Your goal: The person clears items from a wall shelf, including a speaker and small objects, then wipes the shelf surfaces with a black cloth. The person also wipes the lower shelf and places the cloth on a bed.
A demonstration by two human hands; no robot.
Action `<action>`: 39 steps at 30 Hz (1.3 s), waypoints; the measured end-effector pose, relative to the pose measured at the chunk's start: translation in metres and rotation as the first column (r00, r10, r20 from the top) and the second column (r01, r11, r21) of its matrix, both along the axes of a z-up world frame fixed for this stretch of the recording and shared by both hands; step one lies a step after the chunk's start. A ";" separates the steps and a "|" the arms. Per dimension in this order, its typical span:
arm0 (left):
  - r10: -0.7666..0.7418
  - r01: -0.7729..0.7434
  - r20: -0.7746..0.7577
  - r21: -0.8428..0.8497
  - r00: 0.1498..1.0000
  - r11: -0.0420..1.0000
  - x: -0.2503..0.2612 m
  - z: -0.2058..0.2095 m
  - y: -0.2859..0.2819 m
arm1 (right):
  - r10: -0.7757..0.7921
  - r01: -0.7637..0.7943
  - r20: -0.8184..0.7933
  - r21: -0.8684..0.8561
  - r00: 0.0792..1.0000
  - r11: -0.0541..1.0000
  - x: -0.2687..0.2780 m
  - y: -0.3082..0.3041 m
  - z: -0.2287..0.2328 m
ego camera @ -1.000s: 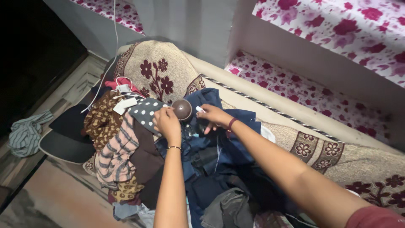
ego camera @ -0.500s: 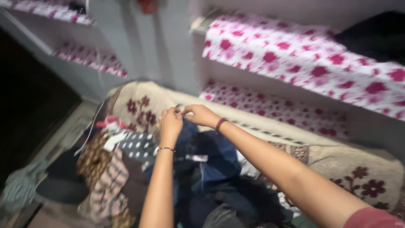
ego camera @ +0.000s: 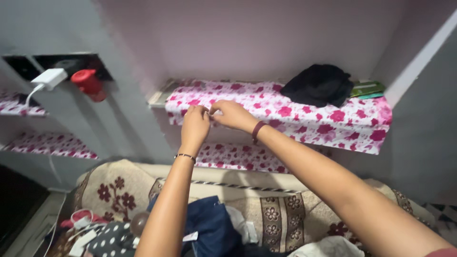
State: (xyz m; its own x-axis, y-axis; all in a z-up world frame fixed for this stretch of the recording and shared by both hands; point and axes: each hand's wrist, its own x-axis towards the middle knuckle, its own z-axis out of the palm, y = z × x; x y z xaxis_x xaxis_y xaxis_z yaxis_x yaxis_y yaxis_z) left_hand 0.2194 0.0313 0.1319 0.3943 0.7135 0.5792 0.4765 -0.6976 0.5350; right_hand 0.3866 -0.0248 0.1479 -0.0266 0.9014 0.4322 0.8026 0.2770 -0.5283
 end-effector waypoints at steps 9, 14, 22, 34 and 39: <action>0.214 -0.228 0.157 0.076 0.964 0.971 0.079 -0.033 0.109 | -0.224 0.182 0.213 0.203 0.951 0.962 0.065 0.028 -0.008; 0.356 -0.359 0.050 0.084 0.933 0.930 0.061 -0.038 0.192 | -0.282 0.223 0.309 0.211 0.908 0.952 0.050 0.018 -0.013; 0.347 -0.361 0.102 0.194 0.932 0.912 0.069 -0.051 0.235 | -0.293 0.259 0.322 0.145 0.900 0.955 0.047 0.019 0.000; 0.173 0.636 0.691 -0.717 0.702 0.286 0.044 0.028 0.215 | -0.283 0.271 0.306 0.080 0.909 0.959 0.043 0.015 0.008; 0.129 0.646 0.697 -0.707 0.705 0.286 0.042 0.037 0.191 | -0.279 0.262 0.303 0.095 0.911 0.960 0.048 0.017 0.001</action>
State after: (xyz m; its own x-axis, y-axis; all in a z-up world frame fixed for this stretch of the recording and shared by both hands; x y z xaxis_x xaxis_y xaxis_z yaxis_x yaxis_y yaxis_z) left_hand 0.2615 0.2219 0.1693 0.5710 0.8049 -0.1615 -0.2704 0.3702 0.8887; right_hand 0.4344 -0.0078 0.1490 0.0747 0.8698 0.4878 0.9719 0.0461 -0.2310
